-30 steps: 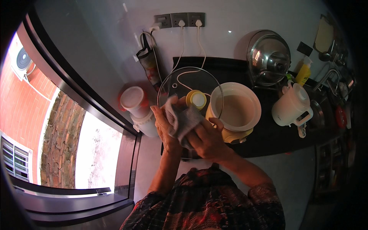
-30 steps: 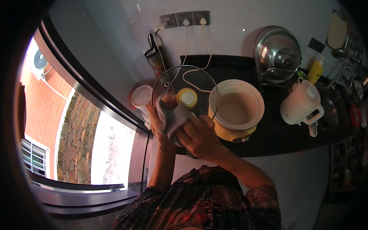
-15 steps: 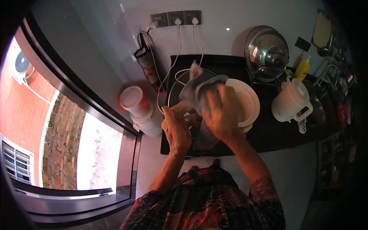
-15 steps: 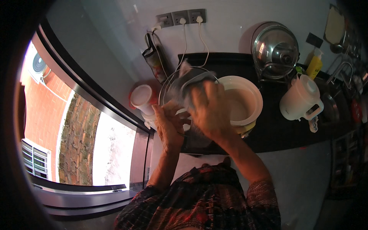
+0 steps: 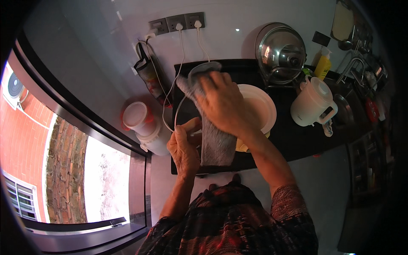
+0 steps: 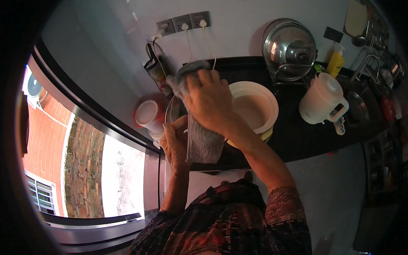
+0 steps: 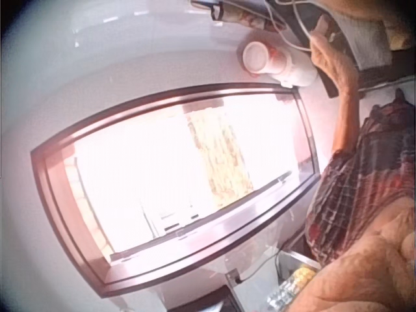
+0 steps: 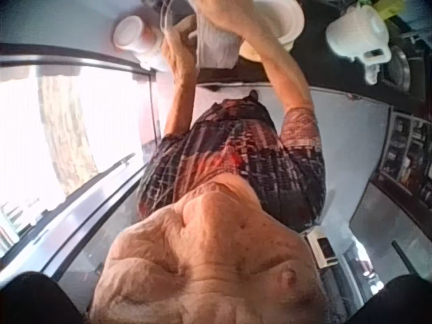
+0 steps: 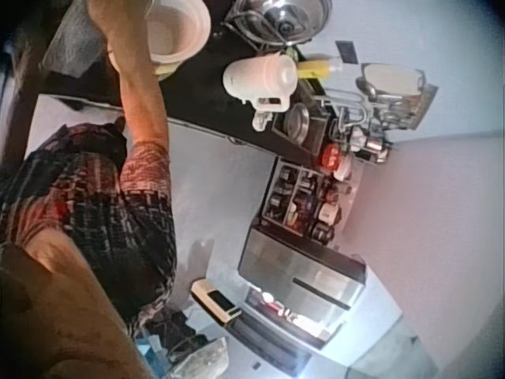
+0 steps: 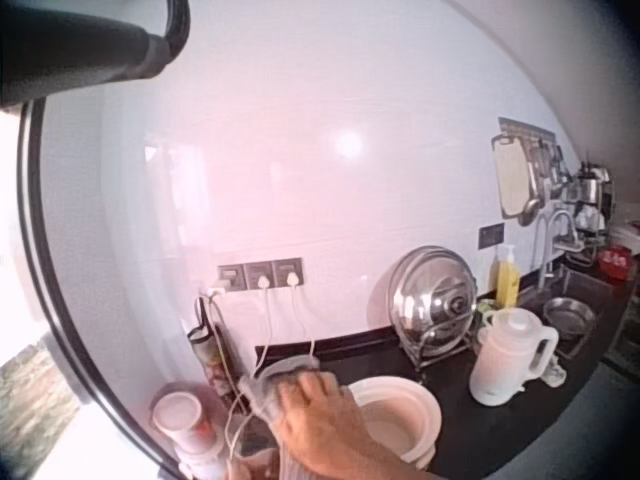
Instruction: The person wipes a small white container, a white electric kettle, and a yellow rice cooker with a grey cloth. They wipe the lids and bodies of the appliances, then wipe the countertop and the wall above the counter. Finally, they rinse the cloth under the tap.
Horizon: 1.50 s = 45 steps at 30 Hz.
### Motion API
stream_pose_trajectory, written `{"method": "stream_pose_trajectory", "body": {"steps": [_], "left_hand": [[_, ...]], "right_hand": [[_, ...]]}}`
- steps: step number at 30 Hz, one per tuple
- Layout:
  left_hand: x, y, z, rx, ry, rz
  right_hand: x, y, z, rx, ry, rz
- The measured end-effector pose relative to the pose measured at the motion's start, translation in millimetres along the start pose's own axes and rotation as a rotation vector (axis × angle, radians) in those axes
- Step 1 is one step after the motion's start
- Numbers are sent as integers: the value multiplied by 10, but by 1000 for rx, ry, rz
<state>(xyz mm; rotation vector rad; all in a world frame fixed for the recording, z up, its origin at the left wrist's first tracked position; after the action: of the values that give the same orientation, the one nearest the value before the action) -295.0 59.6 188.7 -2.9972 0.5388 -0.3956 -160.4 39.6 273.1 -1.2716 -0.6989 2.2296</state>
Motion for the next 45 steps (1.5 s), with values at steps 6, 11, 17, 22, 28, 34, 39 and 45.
{"method": "stream_pose_trajectory", "body": {"steps": [6,11,17,22,28,34,39,45], "left_hand": [[-97,-89,54,33,101,-2],[-90,-228,58,3,221,-116],[-87,-304,117,-77,311,-40],[-58,-307,252,-99,508,80],[-20,-260,250,-184,577,170],[-73,-422,357,207,-22,-197],[94,-167,-168,324,-220,-8],[-171,-356,155,325,-464,-254]], "right_hand": [[163,306,-659,167,-286,-321],[616,934,-95,15,-1,-368],[597,1325,-39,-252,-59,-108],[319,1045,-375,173,-320,-572],[47,806,-318,707,-1509,-458],[-49,784,-89,407,-1331,-521],[45,814,121,-41,-563,-459],[369,901,312,-366,-443,-298]]}}
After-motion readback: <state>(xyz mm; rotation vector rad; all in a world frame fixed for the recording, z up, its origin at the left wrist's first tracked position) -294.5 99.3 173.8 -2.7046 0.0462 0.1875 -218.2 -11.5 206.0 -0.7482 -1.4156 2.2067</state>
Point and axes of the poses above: each hand's wrist, its own y-axis away from the middle knuckle, its own x-axis out of the palm, z = x × y, the point moved 3 cm from there along -y, towards the middle knuckle, and after that the axes turned 13 degrees about -y, right-handed, at the moved point
